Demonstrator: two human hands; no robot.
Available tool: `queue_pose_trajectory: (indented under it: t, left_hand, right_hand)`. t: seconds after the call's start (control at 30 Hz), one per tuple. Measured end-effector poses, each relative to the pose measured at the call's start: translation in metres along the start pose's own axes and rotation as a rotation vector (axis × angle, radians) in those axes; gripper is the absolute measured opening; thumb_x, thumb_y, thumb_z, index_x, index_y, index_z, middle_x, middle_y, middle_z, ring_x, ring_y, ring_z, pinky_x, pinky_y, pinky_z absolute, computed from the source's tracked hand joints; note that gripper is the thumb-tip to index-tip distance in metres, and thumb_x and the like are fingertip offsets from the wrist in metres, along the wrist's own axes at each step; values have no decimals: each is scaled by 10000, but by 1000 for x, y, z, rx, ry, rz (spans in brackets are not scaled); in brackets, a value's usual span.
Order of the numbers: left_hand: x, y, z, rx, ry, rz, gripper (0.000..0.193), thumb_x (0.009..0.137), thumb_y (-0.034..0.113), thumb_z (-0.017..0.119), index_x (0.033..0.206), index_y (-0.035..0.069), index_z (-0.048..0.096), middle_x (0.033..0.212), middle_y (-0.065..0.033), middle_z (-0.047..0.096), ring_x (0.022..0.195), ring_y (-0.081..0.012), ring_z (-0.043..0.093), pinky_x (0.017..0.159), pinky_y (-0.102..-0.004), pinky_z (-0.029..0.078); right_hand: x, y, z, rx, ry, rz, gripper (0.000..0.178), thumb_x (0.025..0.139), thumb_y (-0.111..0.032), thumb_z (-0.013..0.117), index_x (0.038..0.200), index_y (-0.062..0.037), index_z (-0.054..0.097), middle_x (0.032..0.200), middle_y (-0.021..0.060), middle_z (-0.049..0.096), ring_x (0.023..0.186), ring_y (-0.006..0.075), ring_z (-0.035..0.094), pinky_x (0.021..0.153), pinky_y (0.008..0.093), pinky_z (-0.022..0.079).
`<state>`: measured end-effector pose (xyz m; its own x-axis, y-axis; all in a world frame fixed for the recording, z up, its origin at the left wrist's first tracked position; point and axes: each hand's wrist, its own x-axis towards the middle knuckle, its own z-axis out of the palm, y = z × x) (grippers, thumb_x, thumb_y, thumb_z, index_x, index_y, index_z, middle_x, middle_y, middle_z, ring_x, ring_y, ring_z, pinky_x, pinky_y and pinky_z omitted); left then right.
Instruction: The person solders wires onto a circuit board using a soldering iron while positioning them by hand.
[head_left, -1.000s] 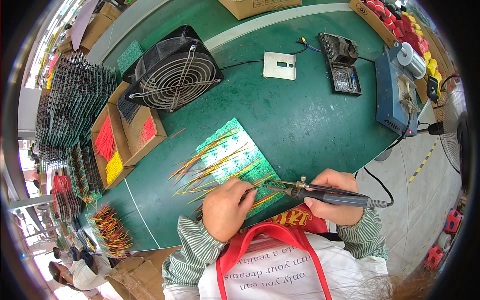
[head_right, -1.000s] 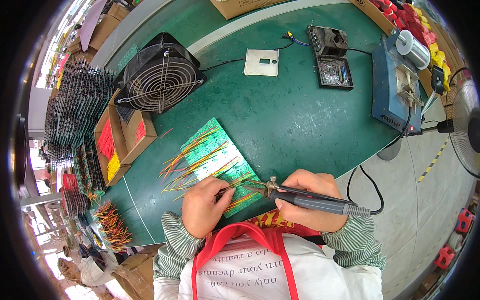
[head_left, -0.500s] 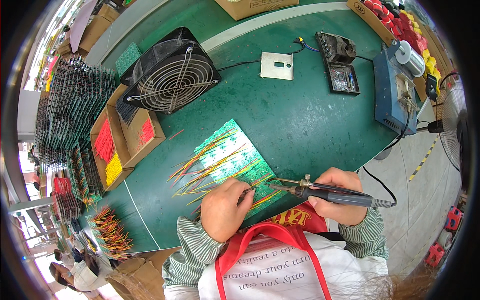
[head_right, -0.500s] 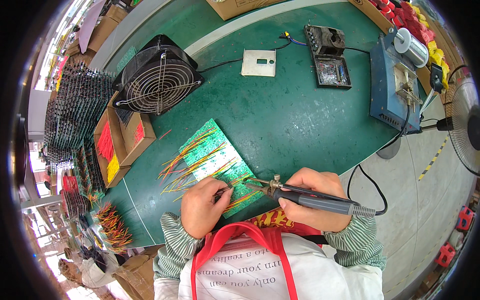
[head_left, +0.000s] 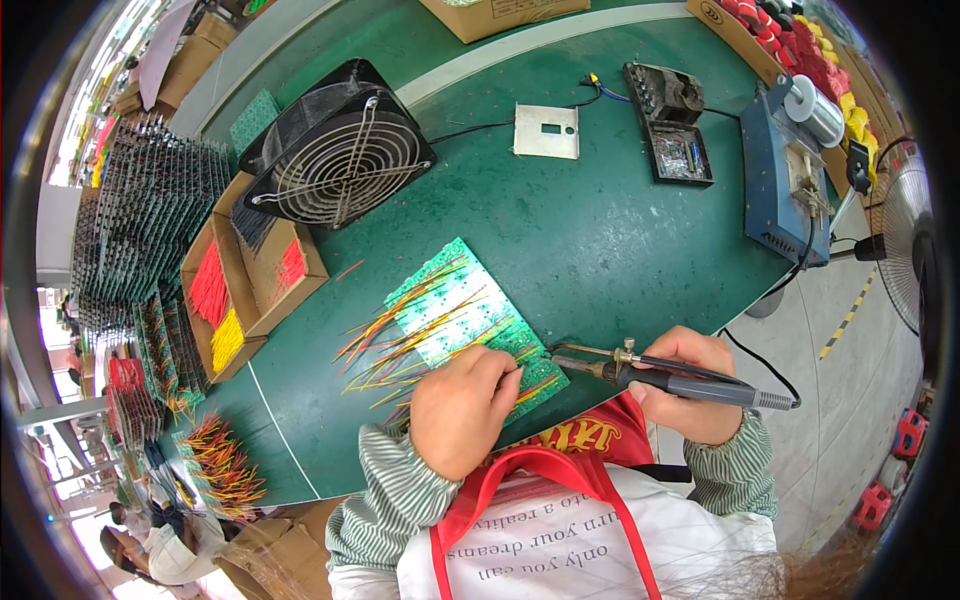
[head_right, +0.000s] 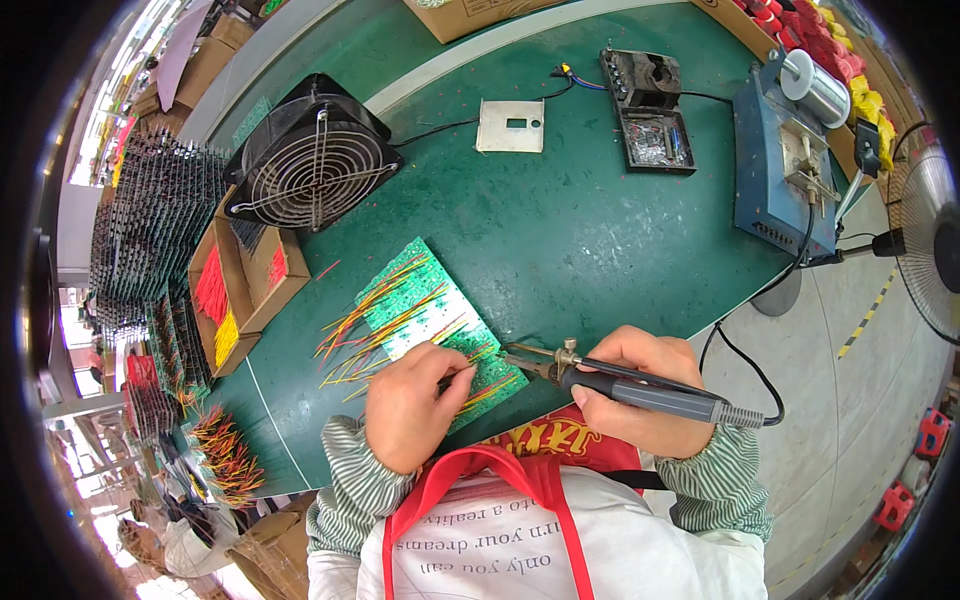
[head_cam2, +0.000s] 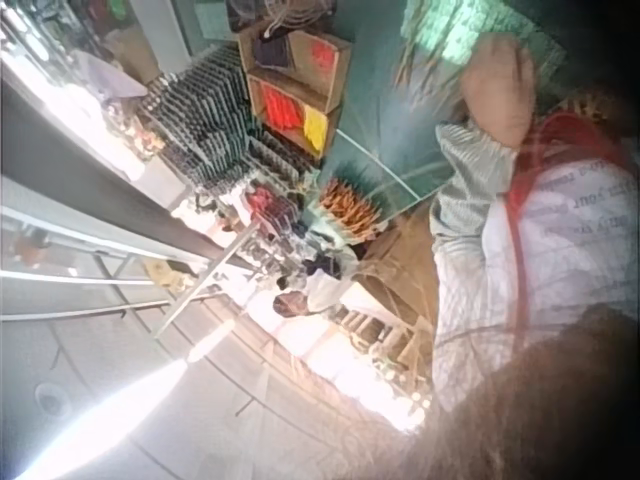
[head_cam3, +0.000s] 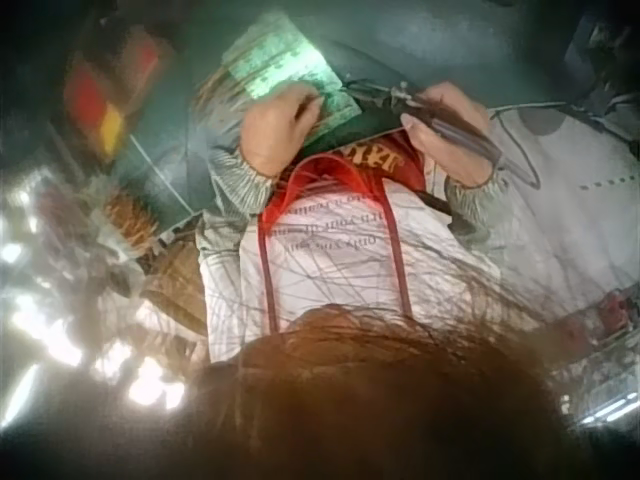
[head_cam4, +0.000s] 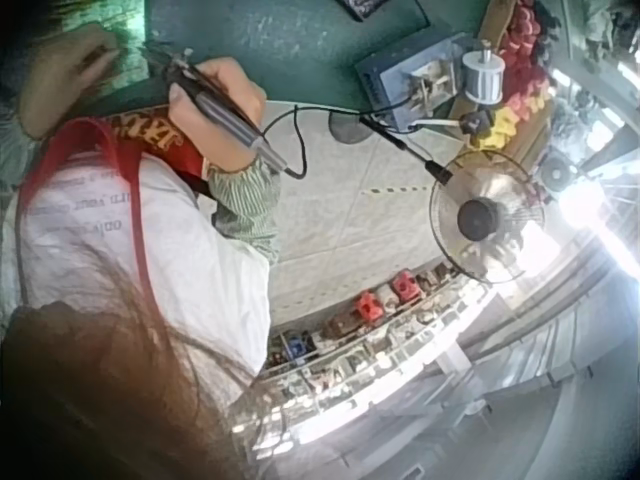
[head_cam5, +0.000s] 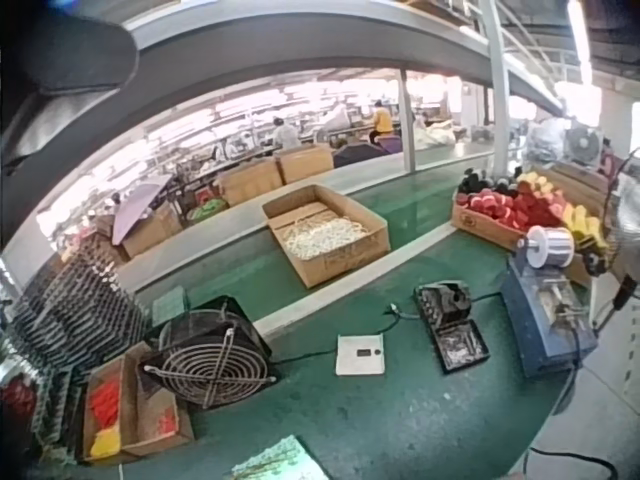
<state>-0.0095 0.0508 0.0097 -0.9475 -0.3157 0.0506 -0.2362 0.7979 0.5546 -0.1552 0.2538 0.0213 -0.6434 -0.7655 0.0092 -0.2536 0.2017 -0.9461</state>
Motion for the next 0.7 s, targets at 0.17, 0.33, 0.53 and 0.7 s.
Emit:
queue_pose_trajectory:
  t: [0.17,0.33,0.53,0.7]
  left_hand:
    - [6,-8,11,-127,-57,-55,95,795,97,685,802,23,626,735,-84,601,600,-211,604,527,-307,471]
    - [7,-7,14,-118,-49,-61,99,796,99,687,797,20,628,734,-83,600,594,-209,601,524,-303,468]
    - [9,-7,13,-115,-56,-72,96,793,98,689,794,19,633,731,-83,600,599,-208,603,527,-298,469]
    - [9,-7,14,-126,-62,-72,90,791,91,688,793,18,636,724,-84,598,602,-206,603,528,-298,468]
  right_hand:
    - [0,3,2,12,8,-6,165,711,-56,702,792,-26,563,605,32,614,506,85,570,480,229,426]
    - [2,5,4,41,10,-25,166,711,-55,703,793,-21,563,598,37,614,500,85,567,475,230,421]
    - [3,8,4,35,-11,-5,171,705,-59,707,789,-19,564,592,40,610,494,88,563,472,232,418]
    - [1,5,1,29,22,-27,170,700,-62,710,782,-24,566,597,38,609,495,90,563,472,232,418]
